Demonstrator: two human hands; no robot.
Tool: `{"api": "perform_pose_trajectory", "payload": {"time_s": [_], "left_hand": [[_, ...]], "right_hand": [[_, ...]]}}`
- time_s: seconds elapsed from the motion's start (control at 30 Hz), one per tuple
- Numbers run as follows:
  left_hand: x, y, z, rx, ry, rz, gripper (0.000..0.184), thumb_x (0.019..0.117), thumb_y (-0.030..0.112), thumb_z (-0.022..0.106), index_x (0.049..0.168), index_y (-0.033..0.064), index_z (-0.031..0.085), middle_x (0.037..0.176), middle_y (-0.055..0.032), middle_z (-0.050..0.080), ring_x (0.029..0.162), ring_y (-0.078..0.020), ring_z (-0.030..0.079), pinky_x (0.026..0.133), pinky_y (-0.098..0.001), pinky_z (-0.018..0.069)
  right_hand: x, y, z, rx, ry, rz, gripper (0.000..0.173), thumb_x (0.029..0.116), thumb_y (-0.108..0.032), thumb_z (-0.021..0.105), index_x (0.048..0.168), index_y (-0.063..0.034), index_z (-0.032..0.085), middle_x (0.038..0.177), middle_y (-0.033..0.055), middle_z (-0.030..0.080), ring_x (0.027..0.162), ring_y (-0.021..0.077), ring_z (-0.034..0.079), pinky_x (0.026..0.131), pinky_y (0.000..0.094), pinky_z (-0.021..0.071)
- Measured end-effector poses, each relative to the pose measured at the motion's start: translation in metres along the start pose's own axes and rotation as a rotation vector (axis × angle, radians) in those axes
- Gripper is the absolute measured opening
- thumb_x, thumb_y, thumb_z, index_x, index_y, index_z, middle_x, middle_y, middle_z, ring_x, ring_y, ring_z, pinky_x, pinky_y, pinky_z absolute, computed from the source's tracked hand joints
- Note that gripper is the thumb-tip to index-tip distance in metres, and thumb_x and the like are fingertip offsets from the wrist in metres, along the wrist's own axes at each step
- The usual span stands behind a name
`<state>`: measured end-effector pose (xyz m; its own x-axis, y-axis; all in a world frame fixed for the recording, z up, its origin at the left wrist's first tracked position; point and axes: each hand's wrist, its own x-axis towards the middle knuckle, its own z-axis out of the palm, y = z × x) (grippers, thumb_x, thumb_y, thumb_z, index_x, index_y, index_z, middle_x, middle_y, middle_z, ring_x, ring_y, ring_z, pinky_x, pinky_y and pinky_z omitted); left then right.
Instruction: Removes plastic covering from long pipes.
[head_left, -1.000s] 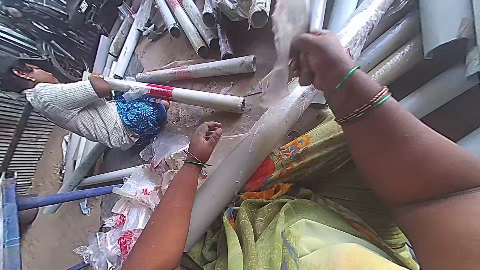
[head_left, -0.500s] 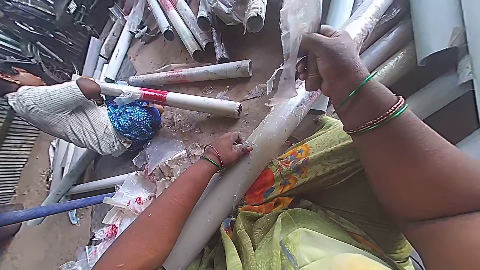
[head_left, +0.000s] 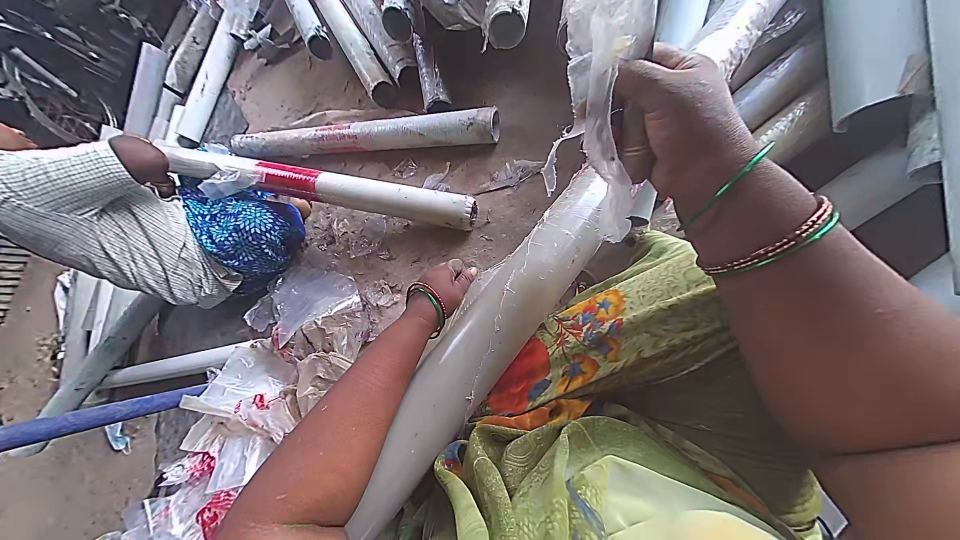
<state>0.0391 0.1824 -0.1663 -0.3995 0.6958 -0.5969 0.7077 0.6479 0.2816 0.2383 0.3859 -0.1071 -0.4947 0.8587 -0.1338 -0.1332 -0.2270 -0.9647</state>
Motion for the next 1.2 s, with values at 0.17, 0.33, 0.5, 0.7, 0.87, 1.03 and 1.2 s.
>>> {"api": "perform_pose_trajectory", "payload": {"time_s": [0.17,0.33,0.5,0.7,0.87,1.03,1.2], "left_hand": [[0.007,-0.008,0.005,0.065,0.005,-0.032,0.046,0.112,0.035,0.039,0.11,-0.0055,0.062,0.111,-0.0287,0.065,0.11,-0.0444,0.063,0.095,-0.0653,0.0439],[0.017,-0.025,0.008,0.154,-0.067,-0.184,0.049,0.112,0.036,0.037,0.12,-0.0063,0.061,0.121,-0.0318,0.063,0.12,-0.0467,0.06,0.102,-0.0666,0.0415],[0.018,-0.026,0.01,0.222,-0.158,-0.305,0.056,0.1115,0.042,0.035,0.13,-0.0039,0.061,0.131,-0.0307,0.061,0.129,-0.0453,0.056,0.108,-0.0646,0.0385],[0.018,-0.044,0.005,-0.031,-0.09,-0.288,0.056,0.1114,0.043,0.037,0.122,-0.0053,0.063,0.119,-0.0308,0.062,0.112,-0.0436,0.06,0.096,-0.0627,0.0436],[0.011,-0.038,-0.008,-0.376,-0.048,-0.335,0.047,0.1127,0.035,0.037,0.129,-0.0056,0.056,0.129,-0.0299,0.057,0.113,-0.0395,0.059,0.098,-0.0573,0.0454],[0.001,-0.062,-0.037,-0.586,0.34,-0.396,0.047,0.1138,0.029,0.027,0.138,0.0005,0.055,0.133,-0.022,0.06,0.109,-0.033,0.063,0.091,-0.0501,0.049],[-0.015,-0.061,-0.049,-0.51,0.601,-0.119,0.043,0.1122,0.029,0.04,0.138,-0.0019,0.053,0.131,-0.0245,0.062,0.11,-0.0335,0.067,0.098,-0.0499,0.0509]], "right_hand": [[-0.002,0.003,-0.002,0.004,0.001,-0.002,0.008,0.1051,-0.013,0.051,0.103,-0.0115,0.059,0.075,-0.0039,0.063,0.052,0.0039,0.06,0.048,0.0185,0.053],[-0.005,0.003,-0.005,-0.013,0.04,0.026,0.008,0.1049,-0.012,0.049,0.105,-0.0107,0.057,0.075,-0.0036,0.061,0.051,0.0033,0.057,0.047,0.0179,0.0505],[-0.008,-0.002,-0.009,-0.017,0.023,0.042,0.008,0.1062,-0.013,0.049,0.106,-0.0108,0.057,0.074,-0.0027,0.058,0.051,0.0035,0.055,0.046,0.0176,0.0491],[-0.008,-0.002,-0.006,0.004,-0.03,0.026,0.008,0.1056,-0.013,0.05,0.106,-0.0107,0.057,0.073,-0.0033,0.058,0.051,0.0036,0.056,0.047,0.018,0.0495],[-0.01,-0.002,-0.007,-0.009,-0.039,0.013,0.007,0.1052,-0.013,0.05,0.102,-0.0124,0.056,0.072,-0.0052,0.059,0.05,0.0023,0.055,0.047,0.0175,0.0494],[-0.009,-0.002,-0.003,-0.036,-0.05,0.06,0.008,0.107,-0.015,0.049,0.103,-0.0111,0.055,0.071,-0.0039,0.056,0.048,0.0028,0.053,0.046,0.0175,0.0485],[-0.009,0.007,0.009,-0.072,-0.174,0.12,0.01,0.1065,-0.015,0.051,0.106,-0.0083,0.058,0.074,-0.0007,0.058,0.051,0.0046,0.054,0.048,0.0191,0.0478]]}}
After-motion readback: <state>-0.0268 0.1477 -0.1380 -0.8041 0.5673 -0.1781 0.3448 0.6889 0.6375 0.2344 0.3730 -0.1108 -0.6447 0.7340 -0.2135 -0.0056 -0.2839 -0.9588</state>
